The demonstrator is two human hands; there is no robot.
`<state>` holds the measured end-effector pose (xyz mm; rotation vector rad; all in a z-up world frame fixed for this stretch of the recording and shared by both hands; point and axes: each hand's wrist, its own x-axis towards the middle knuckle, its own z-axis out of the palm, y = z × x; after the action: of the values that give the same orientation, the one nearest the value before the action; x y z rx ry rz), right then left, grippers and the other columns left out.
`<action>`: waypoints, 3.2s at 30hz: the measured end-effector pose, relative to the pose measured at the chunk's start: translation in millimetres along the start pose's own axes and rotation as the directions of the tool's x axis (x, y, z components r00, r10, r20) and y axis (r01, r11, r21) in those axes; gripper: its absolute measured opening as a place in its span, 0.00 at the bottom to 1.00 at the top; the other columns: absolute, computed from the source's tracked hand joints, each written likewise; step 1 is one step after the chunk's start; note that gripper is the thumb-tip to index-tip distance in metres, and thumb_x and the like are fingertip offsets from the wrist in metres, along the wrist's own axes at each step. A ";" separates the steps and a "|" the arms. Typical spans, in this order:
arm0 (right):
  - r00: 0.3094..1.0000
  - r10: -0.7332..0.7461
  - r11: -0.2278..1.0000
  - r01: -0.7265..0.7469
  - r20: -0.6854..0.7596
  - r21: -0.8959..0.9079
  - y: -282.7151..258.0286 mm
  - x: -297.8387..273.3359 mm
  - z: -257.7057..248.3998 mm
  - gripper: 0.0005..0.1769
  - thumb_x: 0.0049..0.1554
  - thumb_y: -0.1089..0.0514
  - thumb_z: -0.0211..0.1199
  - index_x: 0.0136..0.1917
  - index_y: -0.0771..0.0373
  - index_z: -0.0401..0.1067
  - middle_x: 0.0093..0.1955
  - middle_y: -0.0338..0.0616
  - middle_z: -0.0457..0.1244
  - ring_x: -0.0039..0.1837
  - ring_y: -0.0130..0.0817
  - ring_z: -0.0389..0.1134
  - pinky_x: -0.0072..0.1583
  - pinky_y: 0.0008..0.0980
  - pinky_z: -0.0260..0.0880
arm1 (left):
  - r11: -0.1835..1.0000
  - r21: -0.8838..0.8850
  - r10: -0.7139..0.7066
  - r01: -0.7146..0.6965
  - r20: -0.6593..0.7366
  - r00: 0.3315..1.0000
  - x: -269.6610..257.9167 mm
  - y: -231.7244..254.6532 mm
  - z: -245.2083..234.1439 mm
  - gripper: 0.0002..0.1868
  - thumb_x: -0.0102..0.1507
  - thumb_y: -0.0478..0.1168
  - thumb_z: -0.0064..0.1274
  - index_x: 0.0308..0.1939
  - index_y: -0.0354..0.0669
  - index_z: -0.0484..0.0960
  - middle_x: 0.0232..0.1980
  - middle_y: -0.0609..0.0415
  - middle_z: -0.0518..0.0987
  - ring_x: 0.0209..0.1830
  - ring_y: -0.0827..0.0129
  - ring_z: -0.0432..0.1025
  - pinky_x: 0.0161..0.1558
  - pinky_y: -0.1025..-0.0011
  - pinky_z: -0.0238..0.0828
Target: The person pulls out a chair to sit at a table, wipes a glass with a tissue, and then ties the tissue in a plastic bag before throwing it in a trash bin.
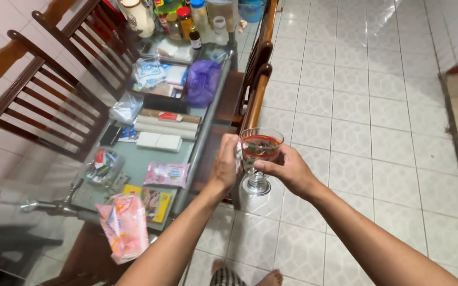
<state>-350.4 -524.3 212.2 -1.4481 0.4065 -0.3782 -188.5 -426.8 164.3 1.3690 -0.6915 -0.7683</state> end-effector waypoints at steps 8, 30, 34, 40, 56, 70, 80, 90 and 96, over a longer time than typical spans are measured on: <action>0.998 -0.064 0.998 0.064 0.003 -0.020 -24.7 36.2 -52.6 0.38 0.52 0.48 0.71 0.70 0.68 0.66 0.63 0.45 0.68 0.65 0.31 0.69 0.66 0.34 0.68 | 0.997 -0.028 0.078 -0.078 0.005 0.997 61.8 -26.3 22.2 0.13 0.70 0.43 0.32 0.52 0.42 0.69 0.34 0.57 0.73 0.25 0.76 0.65 0.30 0.75 0.66; 0.846 -0.176 0.842 0.394 0.503 -0.368 50.9 123.3 184.4 0.47 0.42 0.50 0.81 0.68 0.65 0.61 0.63 0.51 0.66 0.64 0.38 0.69 0.64 0.35 0.69 | 0.949 0.224 0.049 0.220 -0.798 0.600 -165.9 -69.7 -174.4 0.15 0.67 0.39 0.55 0.56 0.40 0.75 0.46 0.51 0.84 0.42 0.71 0.78 0.44 0.71 0.73; 0.843 -0.158 0.834 0.393 0.514 -0.388 92.1 112.1 253.0 0.49 0.41 0.49 0.81 0.69 0.65 0.61 0.62 0.51 0.67 0.64 0.38 0.69 0.64 0.35 0.69 | 0.867 0.345 0.102 0.360 -0.829 0.550 -235.3 -55.0 -216.9 0.17 0.62 0.41 0.59 0.55 0.42 0.80 0.49 0.49 0.86 0.45 0.71 0.81 0.47 0.70 0.76; 0.787 -0.332 0.858 0.482 0.520 -0.180 150.7 109.4 377.3 0.46 0.46 0.51 0.80 0.69 0.68 0.59 0.65 0.54 0.65 0.65 0.41 0.69 0.66 0.36 0.70 | 0.845 0.407 0.134 0.347 -0.789 0.599 -304.2 -49.6 -343.7 0.17 0.63 0.42 0.60 0.54 0.42 0.80 0.49 0.48 0.86 0.45 0.67 0.81 0.47 0.68 0.77; 0.961 -0.213 0.768 0.275 0.174 -0.579 205.5 153.7 552.4 0.46 0.44 0.53 0.82 0.67 0.67 0.59 0.62 0.52 0.63 0.63 0.43 0.67 0.63 0.40 0.68 | 0.693 0.598 0.045 0.403 -0.593 0.804 -294.2 -64.1 -594.8 0.18 0.60 0.38 0.60 0.54 0.42 0.78 0.53 0.45 0.80 0.53 0.54 0.75 0.54 0.62 0.71; 0.943 -0.257 0.777 0.071 -0.212 -0.626 230.5 205.6 678.7 0.46 0.45 0.52 0.82 0.67 0.67 0.60 0.60 0.50 0.63 0.62 0.41 0.67 0.64 0.36 0.69 | 0.705 0.658 -0.116 0.265 -0.262 0.958 -253.5 -35.7 -817.2 0.23 0.55 0.45 0.67 0.52 0.42 0.83 0.51 0.50 0.85 0.51 0.62 0.79 0.53 0.67 0.73; 0.838 -0.230 0.785 -0.141 -0.495 -0.603 249.6 246.0 703.0 0.47 0.46 0.53 0.81 0.70 0.69 0.58 0.64 0.51 0.62 0.65 0.41 0.66 0.62 0.38 0.70 | 0.733 0.667 -0.183 0.134 0.004 0.983 -146.9 -81.1 -861.3 0.24 0.54 0.45 0.68 0.52 0.43 0.84 0.49 0.48 0.85 0.48 0.61 0.81 0.52 0.67 0.76; 0.653 -0.261 0.786 -0.284 -0.711 -0.550 270.8 325.9 676.2 0.49 0.47 0.54 0.82 0.71 0.70 0.56 0.67 0.52 0.60 0.65 0.43 0.66 0.62 0.39 0.70 | 0.745 0.662 -0.300 0.084 0.220 0.928 -46.9 -105.4 -880.3 0.21 0.58 0.45 0.63 0.54 0.43 0.83 0.53 0.47 0.85 0.52 0.59 0.80 0.52 0.66 0.76; 0.493 -0.315 0.749 -0.395 -0.811 -0.532 285.0 369.9 669.5 0.50 0.44 0.52 0.84 0.70 0.69 0.58 0.65 0.52 0.61 0.64 0.44 0.67 0.62 0.39 0.69 | 0.753 0.655 -0.290 -0.062 0.415 0.863 15.9 -131.0 -859.7 0.22 0.57 0.44 0.64 0.53 0.43 0.82 0.52 0.47 0.85 0.53 0.59 0.79 0.53 0.65 0.74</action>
<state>299.1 -95.2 -33.8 -1.8490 1.5852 -1.0392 505.5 56.2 -39.7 1.8840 -1.3935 -1.0568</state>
